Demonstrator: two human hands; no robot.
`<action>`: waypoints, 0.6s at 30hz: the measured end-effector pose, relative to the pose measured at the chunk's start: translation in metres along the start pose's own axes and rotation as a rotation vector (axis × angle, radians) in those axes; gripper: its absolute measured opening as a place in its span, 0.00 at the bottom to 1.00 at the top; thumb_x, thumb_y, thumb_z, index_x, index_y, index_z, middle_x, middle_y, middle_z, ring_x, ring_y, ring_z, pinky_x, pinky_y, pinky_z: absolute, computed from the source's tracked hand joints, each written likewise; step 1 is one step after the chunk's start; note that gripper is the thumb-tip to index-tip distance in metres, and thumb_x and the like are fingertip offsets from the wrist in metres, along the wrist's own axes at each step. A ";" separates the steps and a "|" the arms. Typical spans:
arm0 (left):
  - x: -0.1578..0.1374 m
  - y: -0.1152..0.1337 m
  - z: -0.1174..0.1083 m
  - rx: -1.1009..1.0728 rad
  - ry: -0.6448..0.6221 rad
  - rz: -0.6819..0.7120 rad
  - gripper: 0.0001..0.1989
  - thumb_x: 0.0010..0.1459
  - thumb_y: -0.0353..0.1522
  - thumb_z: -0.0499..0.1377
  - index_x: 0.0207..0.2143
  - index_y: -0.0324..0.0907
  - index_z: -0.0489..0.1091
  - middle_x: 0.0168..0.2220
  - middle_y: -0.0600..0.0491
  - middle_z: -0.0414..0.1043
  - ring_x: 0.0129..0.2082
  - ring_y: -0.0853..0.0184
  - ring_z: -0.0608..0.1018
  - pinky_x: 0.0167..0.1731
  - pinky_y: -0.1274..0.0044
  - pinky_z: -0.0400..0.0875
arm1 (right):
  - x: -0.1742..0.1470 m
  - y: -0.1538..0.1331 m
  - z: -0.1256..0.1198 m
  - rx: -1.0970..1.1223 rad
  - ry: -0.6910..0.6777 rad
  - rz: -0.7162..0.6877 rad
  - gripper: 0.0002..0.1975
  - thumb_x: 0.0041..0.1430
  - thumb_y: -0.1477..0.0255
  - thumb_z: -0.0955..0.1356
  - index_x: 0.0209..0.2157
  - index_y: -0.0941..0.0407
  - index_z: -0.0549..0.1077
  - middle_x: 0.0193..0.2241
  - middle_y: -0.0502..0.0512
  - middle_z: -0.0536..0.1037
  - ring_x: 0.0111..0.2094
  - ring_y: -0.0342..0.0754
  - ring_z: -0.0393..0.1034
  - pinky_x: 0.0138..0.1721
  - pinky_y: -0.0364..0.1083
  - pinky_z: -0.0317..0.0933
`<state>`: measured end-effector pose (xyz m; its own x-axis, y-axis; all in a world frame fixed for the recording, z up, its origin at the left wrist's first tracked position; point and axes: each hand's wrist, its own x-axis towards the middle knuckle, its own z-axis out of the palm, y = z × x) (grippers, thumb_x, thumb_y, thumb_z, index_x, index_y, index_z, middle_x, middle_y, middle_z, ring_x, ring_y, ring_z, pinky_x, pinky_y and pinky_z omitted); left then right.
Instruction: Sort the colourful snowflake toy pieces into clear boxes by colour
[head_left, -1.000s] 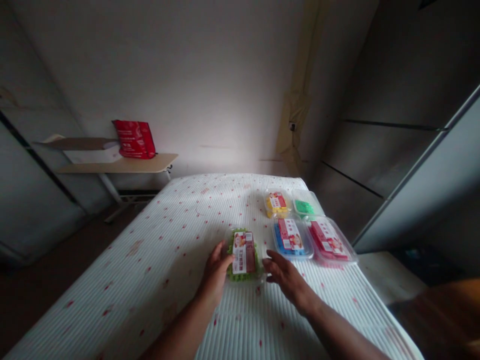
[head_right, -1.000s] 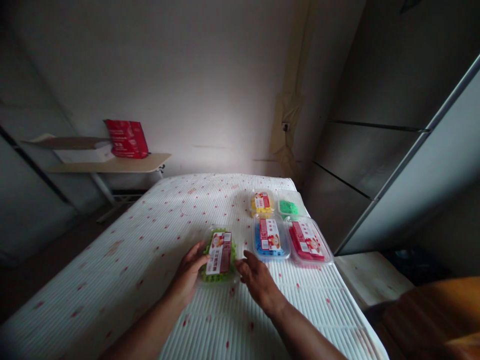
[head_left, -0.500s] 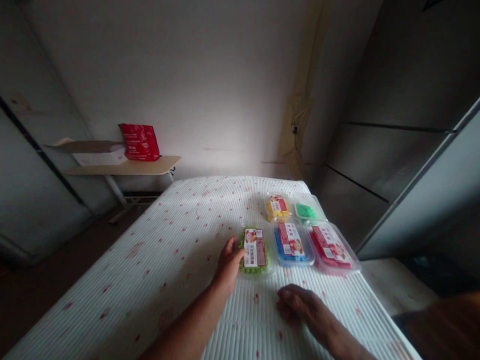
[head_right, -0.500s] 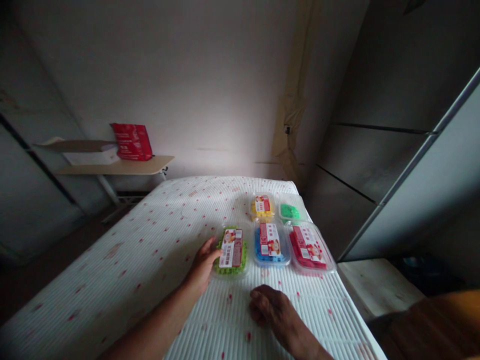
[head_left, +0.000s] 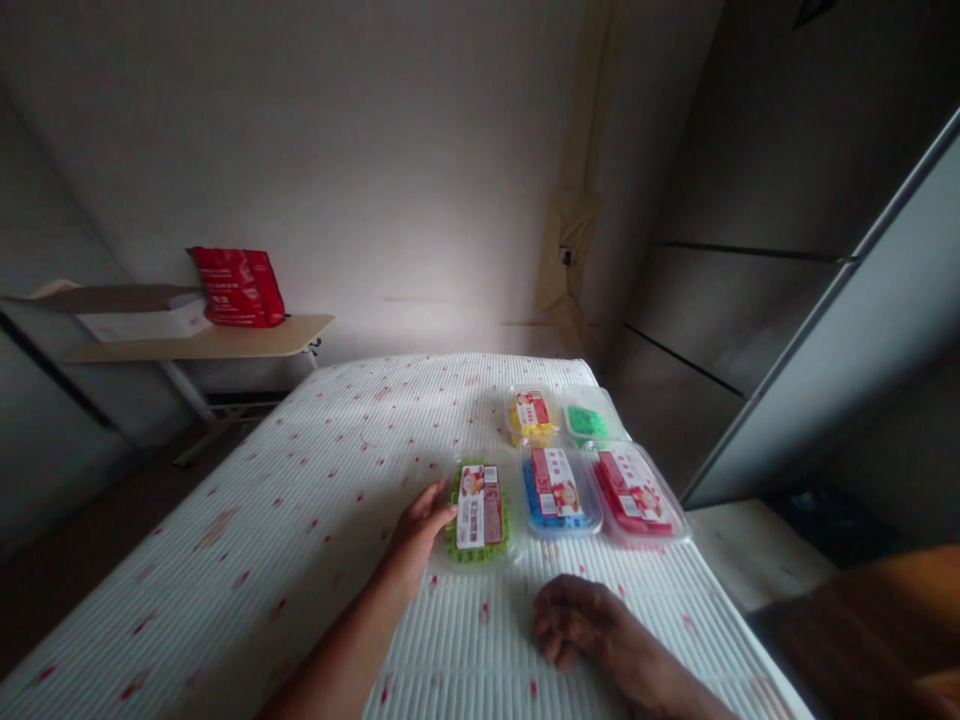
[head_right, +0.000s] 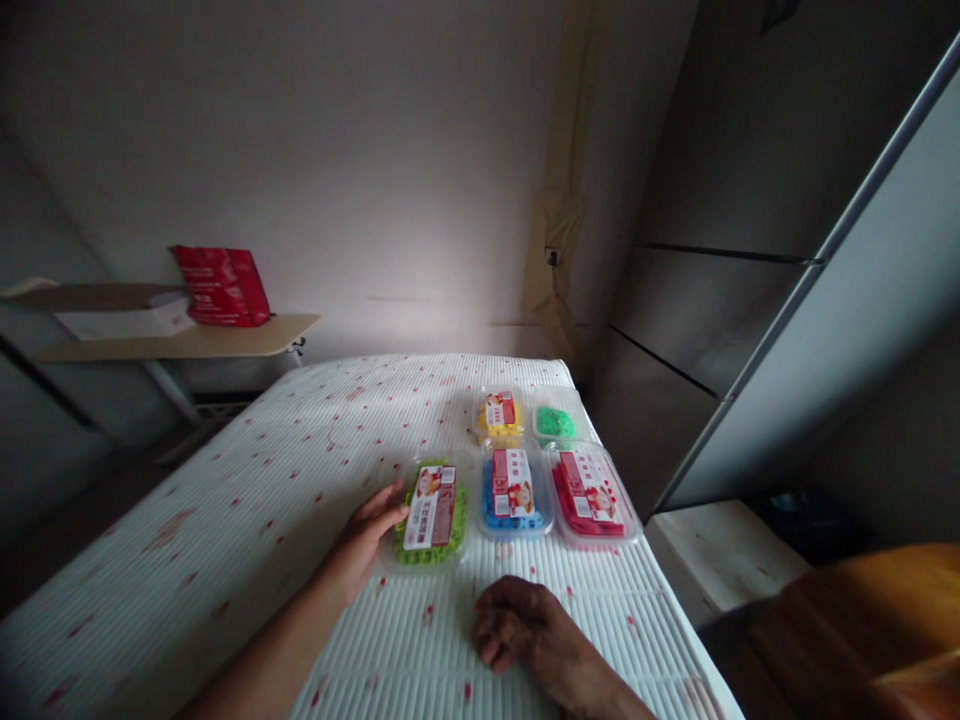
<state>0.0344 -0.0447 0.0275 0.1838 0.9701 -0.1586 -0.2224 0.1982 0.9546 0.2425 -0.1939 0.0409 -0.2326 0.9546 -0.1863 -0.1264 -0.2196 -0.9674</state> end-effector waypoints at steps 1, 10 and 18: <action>0.001 0.001 0.001 0.033 -0.014 0.006 0.27 0.42 0.32 0.62 0.48 0.39 0.68 0.52 0.47 0.69 0.52 0.58 0.70 0.50 0.72 0.64 | 0.001 0.003 -0.001 0.014 0.016 0.000 0.25 0.49 0.53 0.69 0.41 0.58 0.70 0.34 0.58 0.73 0.29 0.44 0.69 0.30 0.45 0.62; 0.047 0.022 0.001 0.187 -0.164 0.046 0.29 0.45 0.33 0.56 0.54 0.43 0.63 0.50 0.48 0.70 0.52 0.60 0.70 0.51 0.68 0.62 | 0.025 -0.006 0.018 0.164 0.102 0.058 0.40 0.43 0.54 0.73 0.55 0.56 0.59 0.38 0.58 0.73 0.31 0.47 0.72 0.31 0.47 0.63; 0.007 0.024 0.003 0.254 -0.089 0.025 0.30 0.42 0.31 0.59 0.51 0.39 0.62 0.42 0.48 0.73 0.43 0.60 0.74 0.44 0.70 0.66 | -0.001 -0.010 0.035 0.330 0.225 0.133 0.39 0.48 0.57 0.71 0.58 0.59 0.56 0.42 0.64 0.74 0.40 0.53 0.71 0.38 0.51 0.64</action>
<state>0.0336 -0.0336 0.0499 0.2668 0.9560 -0.1222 0.0178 0.1219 0.9924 0.2097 -0.1996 0.0568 -0.0556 0.9258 -0.3740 -0.4197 -0.3615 -0.8326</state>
